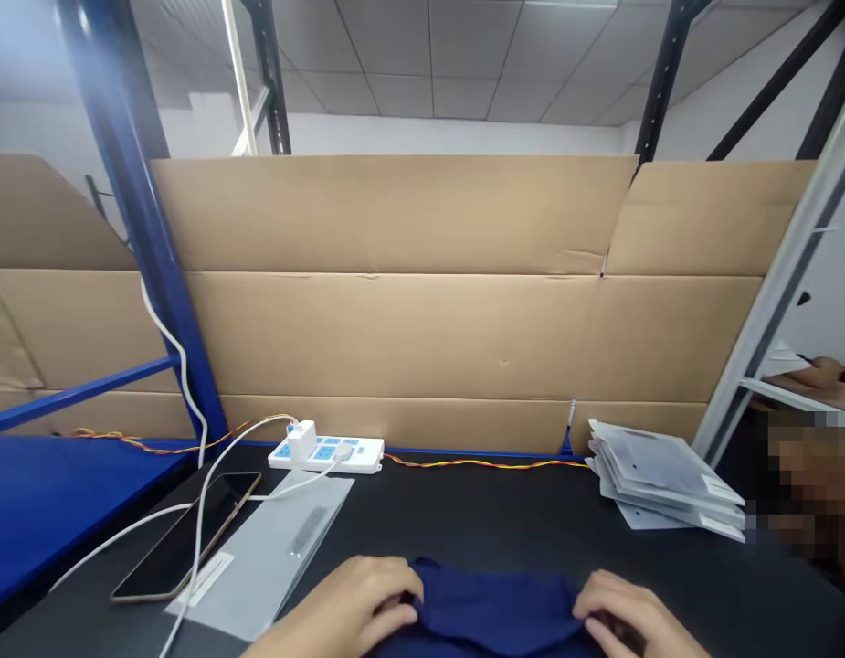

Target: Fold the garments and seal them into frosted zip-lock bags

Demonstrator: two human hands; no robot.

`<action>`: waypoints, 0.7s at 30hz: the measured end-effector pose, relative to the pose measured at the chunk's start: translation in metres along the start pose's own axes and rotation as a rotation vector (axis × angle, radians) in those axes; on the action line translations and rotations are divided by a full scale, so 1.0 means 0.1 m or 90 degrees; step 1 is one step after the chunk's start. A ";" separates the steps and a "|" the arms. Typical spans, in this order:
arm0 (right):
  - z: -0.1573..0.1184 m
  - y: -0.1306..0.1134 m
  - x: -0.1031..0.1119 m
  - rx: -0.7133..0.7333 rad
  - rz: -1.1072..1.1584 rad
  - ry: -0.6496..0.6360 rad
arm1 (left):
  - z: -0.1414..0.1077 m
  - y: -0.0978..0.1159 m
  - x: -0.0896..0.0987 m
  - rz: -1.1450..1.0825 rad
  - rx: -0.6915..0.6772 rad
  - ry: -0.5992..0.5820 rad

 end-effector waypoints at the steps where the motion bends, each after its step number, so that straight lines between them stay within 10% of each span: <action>1: 0.12 0.05 0.05 -0.011 -0.002 0.015 | 0.09 -0.10 0.05 -0.077 0.035 -0.002; 9: 1.23 0.87 -0.05 -0.073 0.025 0.059 | 0.94 -1.05 0.10 -0.237 0.153 0.046; 15: 1.16 1.15 -0.18 -0.078 0.004 0.120 | 0.94 -1.35 -0.03 -0.292 0.184 0.114; 21: 1.14 1.15 -0.17 -0.077 0.001 0.112 | 0.79 -1.28 0.07 -0.384 0.136 -0.057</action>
Point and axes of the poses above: each hand's wrist, its own z-axis towards the middle knuckle, its own x-axis out of the back of the hand, y = z × x, the point moved 6 cm from there along z, towards the middle knuckle, and after that the axes turned 6 degrees about y, right-handed, at the moved point
